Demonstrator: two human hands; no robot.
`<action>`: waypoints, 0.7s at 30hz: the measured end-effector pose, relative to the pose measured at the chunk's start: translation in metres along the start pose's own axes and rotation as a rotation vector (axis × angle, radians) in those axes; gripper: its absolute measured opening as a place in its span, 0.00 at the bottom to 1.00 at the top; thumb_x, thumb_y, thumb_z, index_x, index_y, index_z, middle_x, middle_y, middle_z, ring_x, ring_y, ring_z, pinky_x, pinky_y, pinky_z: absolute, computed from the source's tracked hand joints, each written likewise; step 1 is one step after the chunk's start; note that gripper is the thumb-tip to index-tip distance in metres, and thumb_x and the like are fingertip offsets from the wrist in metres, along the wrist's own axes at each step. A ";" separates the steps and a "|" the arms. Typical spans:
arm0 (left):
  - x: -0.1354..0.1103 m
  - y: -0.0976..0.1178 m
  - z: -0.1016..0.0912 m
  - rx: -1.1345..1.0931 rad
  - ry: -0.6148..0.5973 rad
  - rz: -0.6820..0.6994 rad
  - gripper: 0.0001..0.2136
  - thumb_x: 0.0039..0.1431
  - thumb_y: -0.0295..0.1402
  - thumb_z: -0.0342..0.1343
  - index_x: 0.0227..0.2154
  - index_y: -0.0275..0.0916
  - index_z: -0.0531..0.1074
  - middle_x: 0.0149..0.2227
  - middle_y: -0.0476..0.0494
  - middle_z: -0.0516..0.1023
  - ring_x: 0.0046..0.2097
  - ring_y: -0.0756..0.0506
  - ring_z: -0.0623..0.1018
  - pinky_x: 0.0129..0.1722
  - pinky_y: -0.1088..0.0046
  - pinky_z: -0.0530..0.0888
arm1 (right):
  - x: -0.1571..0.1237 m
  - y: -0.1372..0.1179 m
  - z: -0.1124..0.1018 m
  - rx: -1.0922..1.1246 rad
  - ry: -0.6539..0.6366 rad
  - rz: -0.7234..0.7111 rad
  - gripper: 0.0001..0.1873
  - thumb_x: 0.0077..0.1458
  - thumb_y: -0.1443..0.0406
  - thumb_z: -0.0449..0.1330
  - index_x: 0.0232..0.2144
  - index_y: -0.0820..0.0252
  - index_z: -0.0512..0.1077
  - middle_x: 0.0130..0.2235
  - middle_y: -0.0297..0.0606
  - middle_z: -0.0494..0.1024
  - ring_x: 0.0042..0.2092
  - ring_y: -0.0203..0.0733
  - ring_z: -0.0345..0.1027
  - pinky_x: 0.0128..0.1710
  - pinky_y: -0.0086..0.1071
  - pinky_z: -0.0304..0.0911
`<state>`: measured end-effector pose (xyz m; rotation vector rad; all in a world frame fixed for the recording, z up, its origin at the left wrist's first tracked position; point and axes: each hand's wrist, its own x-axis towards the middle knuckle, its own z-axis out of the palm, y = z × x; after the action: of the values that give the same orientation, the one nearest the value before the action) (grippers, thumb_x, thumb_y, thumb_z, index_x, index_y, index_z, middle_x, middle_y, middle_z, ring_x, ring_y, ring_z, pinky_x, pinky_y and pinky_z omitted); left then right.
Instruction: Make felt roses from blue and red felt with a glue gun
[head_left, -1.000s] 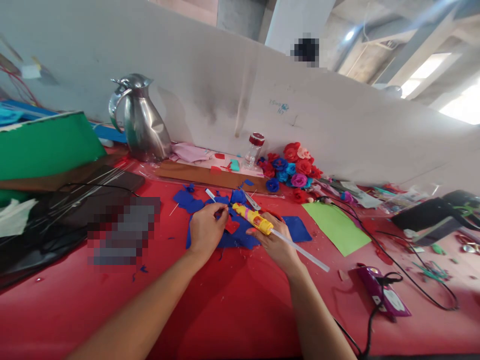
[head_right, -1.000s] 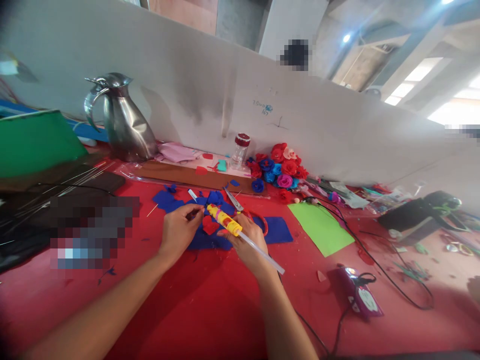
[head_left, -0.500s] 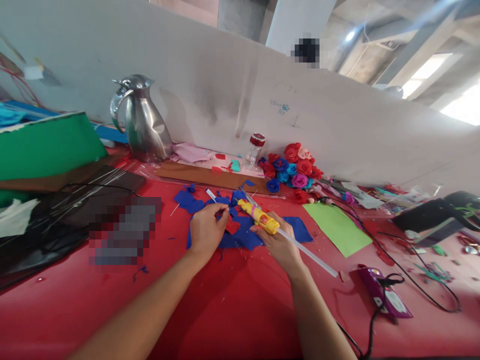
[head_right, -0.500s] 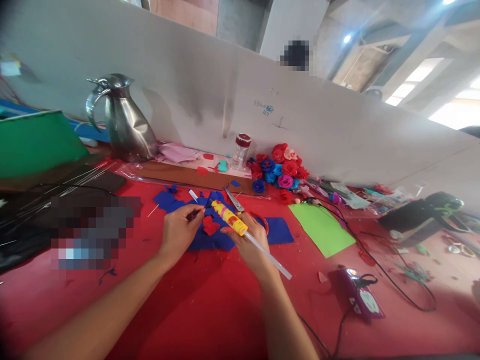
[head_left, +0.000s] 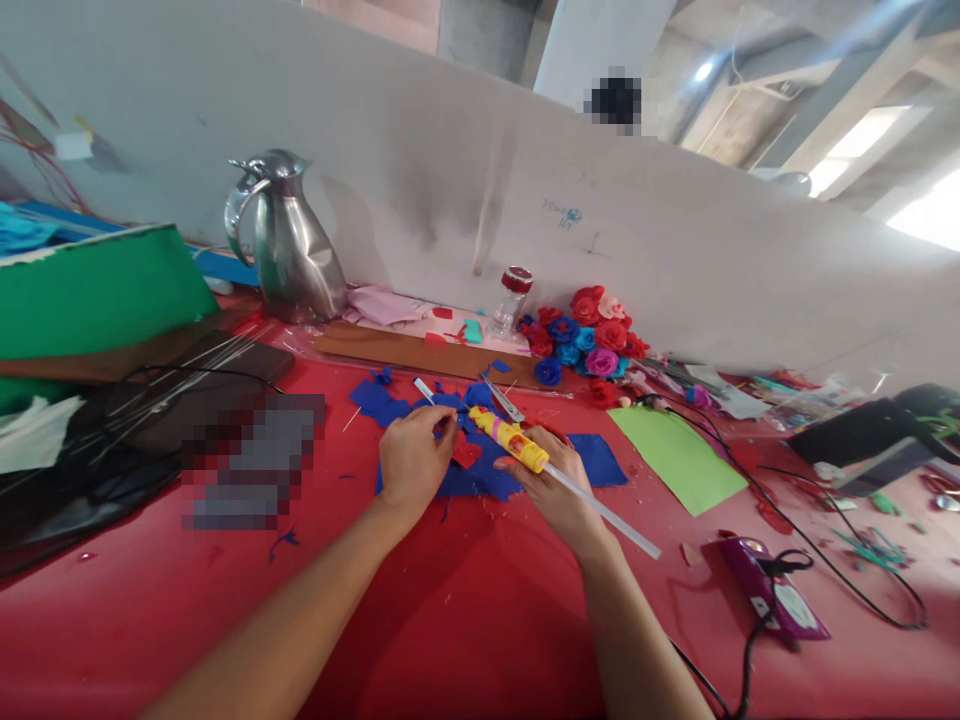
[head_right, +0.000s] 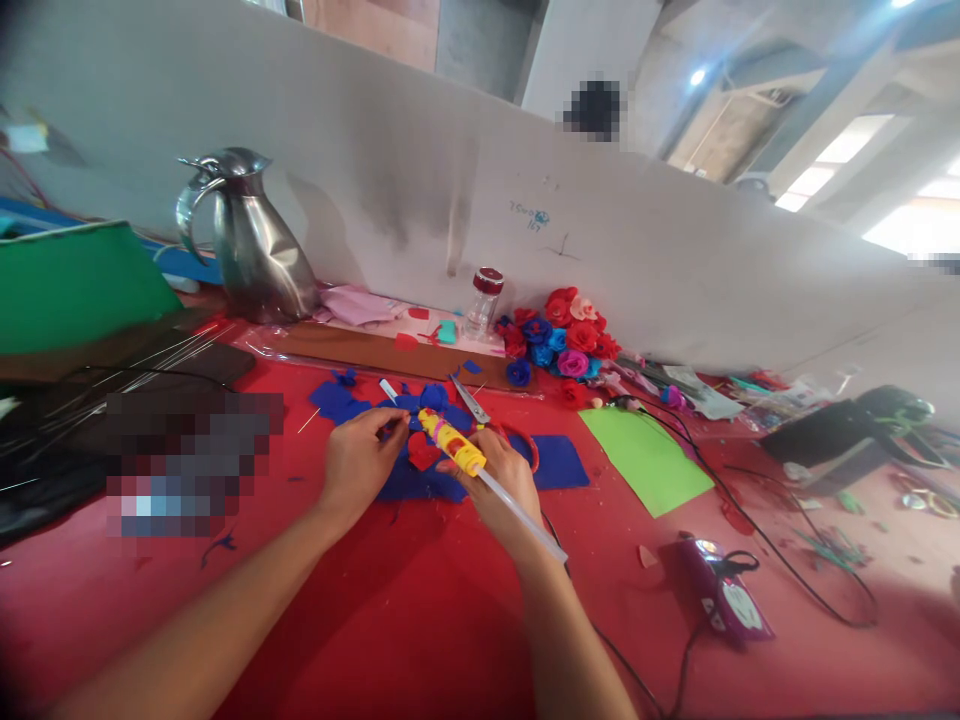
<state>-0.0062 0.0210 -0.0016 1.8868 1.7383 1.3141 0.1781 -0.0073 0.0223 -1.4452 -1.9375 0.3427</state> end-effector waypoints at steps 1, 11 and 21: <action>0.000 0.000 0.000 -0.011 -0.001 -0.015 0.10 0.58 0.31 0.52 0.35 0.39 0.78 0.38 0.41 0.82 0.37 0.43 0.79 0.37 0.70 0.70 | 0.000 0.000 0.000 0.003 -0.004 -0.004 0.15 0.53 0.54 0.61 0.26 0.57 0.63 0.25 0.33 0.71 0.27 0.36 0.62 0.25 0.28 0.50; 0.008 0.004 -0.004 -0.237 -0.018 -0.238 0.09 0.53 0.32 0.53 0.29 0.40 0.79 0.30 0.46 0.82 0.32 0.46 0.77 0.34 0.73 0.69 | 0.000 0.000 -0.001 0.026 0.003 0.000 0.16 0.53 0.54 0.61 0.25 0.57 0.62 0.25 0.32 0.69 0.27 0.36 0.61 0.26 0.28 0.50; 0.014 0.005 -0.001 -0.792 0.015 -0.540 0.06 0.40 0.34 0.59 0.18 0.37 0.75 0.18 0.51 0.74 0.25 0.50 0.71 0.31 0.74 0.68 | 0.001 0.001 0.000 0.044 -0.012 -0.002 0.17 0.53 0.54 0.61 0.24 0.57 0.61 0.24 0.32 0.69 0.26 0.35 0.60 0.25 0.29 0.50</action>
<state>-0.0055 0.0315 0.0089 0.9004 1.2912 1.4670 0.1788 -0.0064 0.0224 -1.4157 -1.9288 0.3914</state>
